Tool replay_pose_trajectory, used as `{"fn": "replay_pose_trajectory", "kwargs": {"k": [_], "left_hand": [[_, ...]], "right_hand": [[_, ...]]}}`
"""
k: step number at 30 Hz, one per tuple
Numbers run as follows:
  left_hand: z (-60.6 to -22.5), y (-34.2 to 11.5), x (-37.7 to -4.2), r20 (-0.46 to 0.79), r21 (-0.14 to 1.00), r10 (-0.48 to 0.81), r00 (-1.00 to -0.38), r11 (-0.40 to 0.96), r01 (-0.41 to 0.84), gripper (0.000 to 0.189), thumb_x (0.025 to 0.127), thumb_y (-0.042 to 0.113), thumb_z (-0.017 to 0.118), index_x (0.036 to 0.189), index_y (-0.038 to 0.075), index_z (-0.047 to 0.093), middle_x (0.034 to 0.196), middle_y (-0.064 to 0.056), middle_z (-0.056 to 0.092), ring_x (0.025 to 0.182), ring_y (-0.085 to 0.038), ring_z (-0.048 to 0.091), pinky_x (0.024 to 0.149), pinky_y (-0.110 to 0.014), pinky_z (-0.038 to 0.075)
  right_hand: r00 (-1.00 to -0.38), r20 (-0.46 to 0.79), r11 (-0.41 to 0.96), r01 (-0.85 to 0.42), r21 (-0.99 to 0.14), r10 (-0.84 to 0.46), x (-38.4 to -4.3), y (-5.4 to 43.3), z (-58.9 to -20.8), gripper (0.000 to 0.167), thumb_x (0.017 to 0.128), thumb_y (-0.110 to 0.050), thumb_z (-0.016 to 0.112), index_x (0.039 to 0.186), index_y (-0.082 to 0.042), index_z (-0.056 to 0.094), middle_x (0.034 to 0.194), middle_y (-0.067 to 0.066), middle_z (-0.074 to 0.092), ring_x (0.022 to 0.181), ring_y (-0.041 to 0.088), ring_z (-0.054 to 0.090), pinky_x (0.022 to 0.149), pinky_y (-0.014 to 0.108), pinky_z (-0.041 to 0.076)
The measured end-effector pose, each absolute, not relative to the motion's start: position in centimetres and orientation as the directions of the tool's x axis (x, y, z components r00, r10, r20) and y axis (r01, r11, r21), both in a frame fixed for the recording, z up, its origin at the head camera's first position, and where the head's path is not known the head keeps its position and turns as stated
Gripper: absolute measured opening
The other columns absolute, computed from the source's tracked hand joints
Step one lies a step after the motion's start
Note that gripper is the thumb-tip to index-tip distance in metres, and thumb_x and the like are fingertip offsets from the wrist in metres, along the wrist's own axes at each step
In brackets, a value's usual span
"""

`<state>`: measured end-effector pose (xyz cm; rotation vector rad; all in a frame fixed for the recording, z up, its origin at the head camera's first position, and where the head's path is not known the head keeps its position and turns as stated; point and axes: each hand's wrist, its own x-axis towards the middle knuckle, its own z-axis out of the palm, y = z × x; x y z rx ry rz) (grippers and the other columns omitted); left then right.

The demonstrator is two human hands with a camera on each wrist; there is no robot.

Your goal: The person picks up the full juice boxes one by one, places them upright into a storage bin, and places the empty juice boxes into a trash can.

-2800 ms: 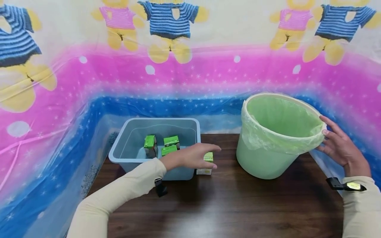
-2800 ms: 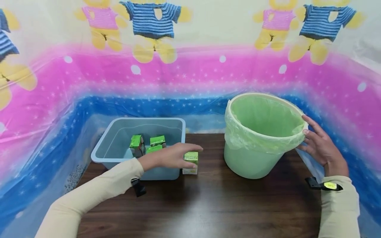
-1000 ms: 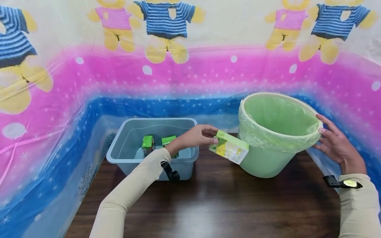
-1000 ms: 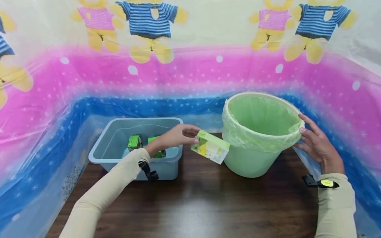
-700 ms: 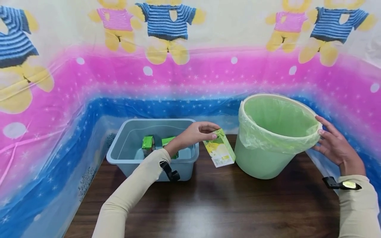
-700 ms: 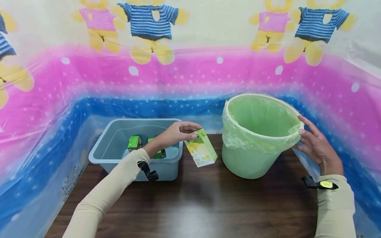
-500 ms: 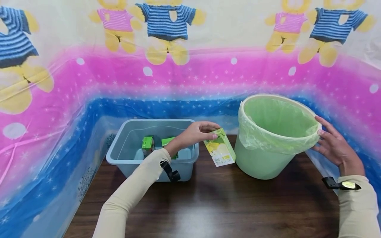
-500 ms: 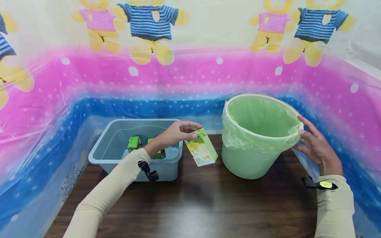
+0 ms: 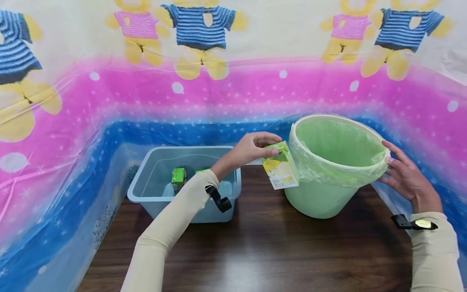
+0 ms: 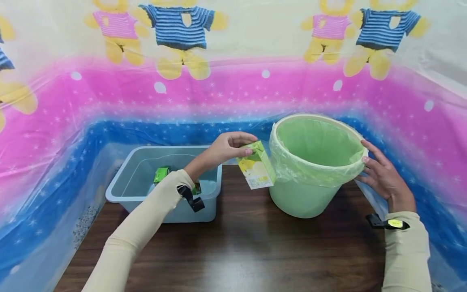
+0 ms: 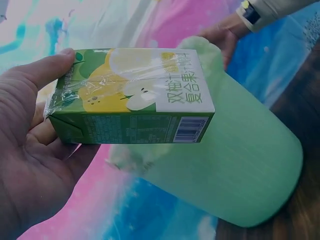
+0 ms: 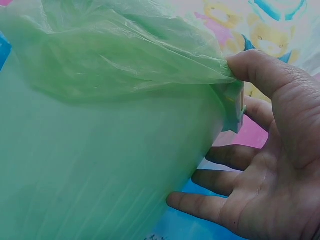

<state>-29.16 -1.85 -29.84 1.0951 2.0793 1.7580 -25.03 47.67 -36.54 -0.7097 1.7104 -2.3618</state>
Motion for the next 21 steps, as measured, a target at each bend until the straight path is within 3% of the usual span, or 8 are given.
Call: {"fn": "replay_pose_trajectory", "kwargs": {"k": [11, 21], "left_hand": [[-24.2, 1.9, -31.1, 0.349, 0.890, 0.679, -0.646, -0.025, 0.454, 0.047, 0.098, 0.017, 0.068, 0.142, 0.004, 0.057, 0.136, -0.010, 0.063, 0.119, -0.015, 0.063, 0.097, -0.033, 0.054], [-20.9, 6.9, -32.7, 0.297, 0.882, 0.701, -0.649, 0.059, 0.468, 0.046, 0.096, 0.029, 0.071, 0.138, 0.013, 0.061, 0.128, 0.002, 0.066, 0.115, -0.006, 0.061, 0.093, -0.022, 0.052]], "right_hand": [[-0.890, 0.279, -0.321, -0.162, -0.933, -0.360, -25.1, 47.4, -36.5, 0.062, 0.110, 0.000, 0.025, 0.165, -0.020, 0.007, 0.144, 0.000, 0.051, 0.118, 0.019, 0.064, 0.087, 0.040, 0.059], [-0.863, 0.307, -0.357, -0.162, -0.920, -0.401, -25.2, 47.5, -36.6, 0.062, 0.109, 0.001, 0.021, 0.165, -0.019, 0.003, 0.146, 0.001, 0.051, 0.121, 0.021, 0.063, 0.088, 0.041, 0.059]]}}
